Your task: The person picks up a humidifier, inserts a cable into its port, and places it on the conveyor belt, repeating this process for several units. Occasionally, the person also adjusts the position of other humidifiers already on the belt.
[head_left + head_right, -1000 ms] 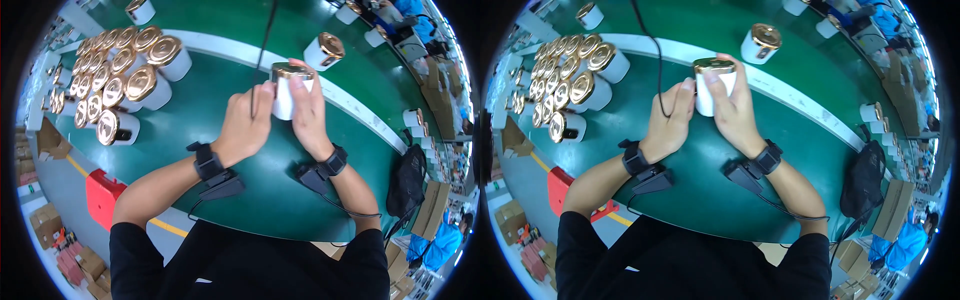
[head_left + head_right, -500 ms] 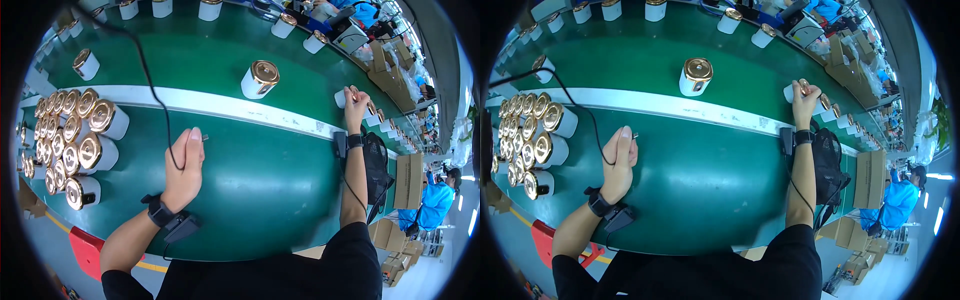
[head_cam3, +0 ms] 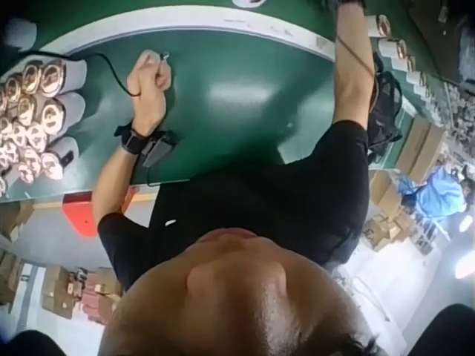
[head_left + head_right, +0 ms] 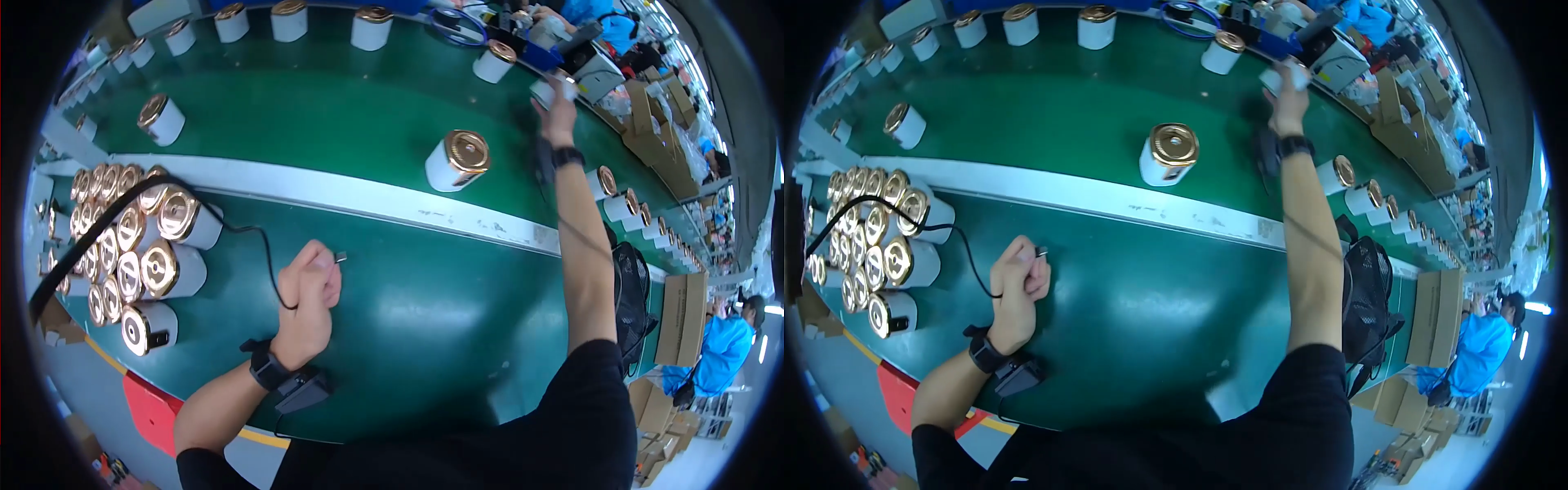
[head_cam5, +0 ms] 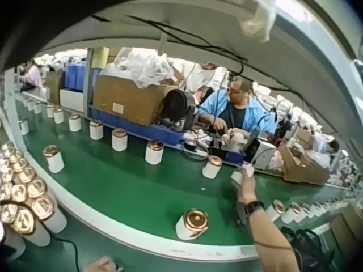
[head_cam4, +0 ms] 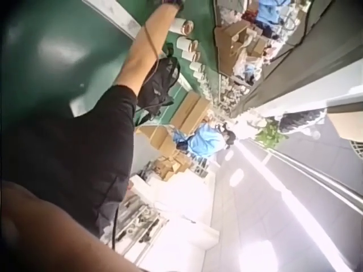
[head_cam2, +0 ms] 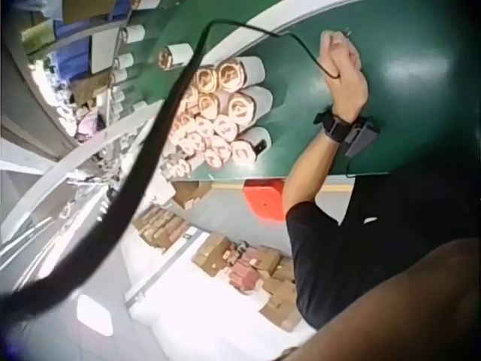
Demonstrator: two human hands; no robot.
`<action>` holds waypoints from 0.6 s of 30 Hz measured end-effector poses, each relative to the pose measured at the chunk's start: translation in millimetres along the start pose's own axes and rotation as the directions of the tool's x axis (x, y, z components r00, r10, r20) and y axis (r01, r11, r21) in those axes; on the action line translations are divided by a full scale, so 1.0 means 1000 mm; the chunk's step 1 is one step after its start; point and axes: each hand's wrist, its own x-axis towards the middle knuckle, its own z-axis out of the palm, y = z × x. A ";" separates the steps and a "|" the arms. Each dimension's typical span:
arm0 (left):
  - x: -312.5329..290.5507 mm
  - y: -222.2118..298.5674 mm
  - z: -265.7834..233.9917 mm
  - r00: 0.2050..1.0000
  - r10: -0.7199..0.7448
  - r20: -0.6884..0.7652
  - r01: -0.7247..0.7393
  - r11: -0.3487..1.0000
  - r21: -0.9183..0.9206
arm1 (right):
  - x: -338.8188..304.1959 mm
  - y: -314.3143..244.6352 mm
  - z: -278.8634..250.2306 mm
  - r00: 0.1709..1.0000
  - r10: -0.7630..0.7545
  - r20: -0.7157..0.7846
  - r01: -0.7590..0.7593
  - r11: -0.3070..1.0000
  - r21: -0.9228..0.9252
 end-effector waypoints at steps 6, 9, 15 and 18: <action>-0.003 0.001 0.002 0.995 0.096 0.028 -0.097 0.995 0.034 | -0.203 -0.176 0.030 0.897 -0.097 0.432 -0.185 0.804 0.565; -0.009 0.000 -0.001 0.987 0.152 0.061 -0.155 0.986 0.061 | -0.269 -0.197 0.064 0.807 -0.033 0.590 -0.420 0.670 0.612; -0.011 0.002 0.006 0.953 0.270 0.139 -0.299 0.917 0.266 | -0.310 -0.180 0.090 0.817 0.038 0.575 -0.383 0.781 0.493; -0.010 -0.003 0.001 0.952 0.277 0.132 -0.305 0.898 0.318 | -0.314 -0.185 0.092 0.821 0.076 0.566 -0.409 0.770 0.490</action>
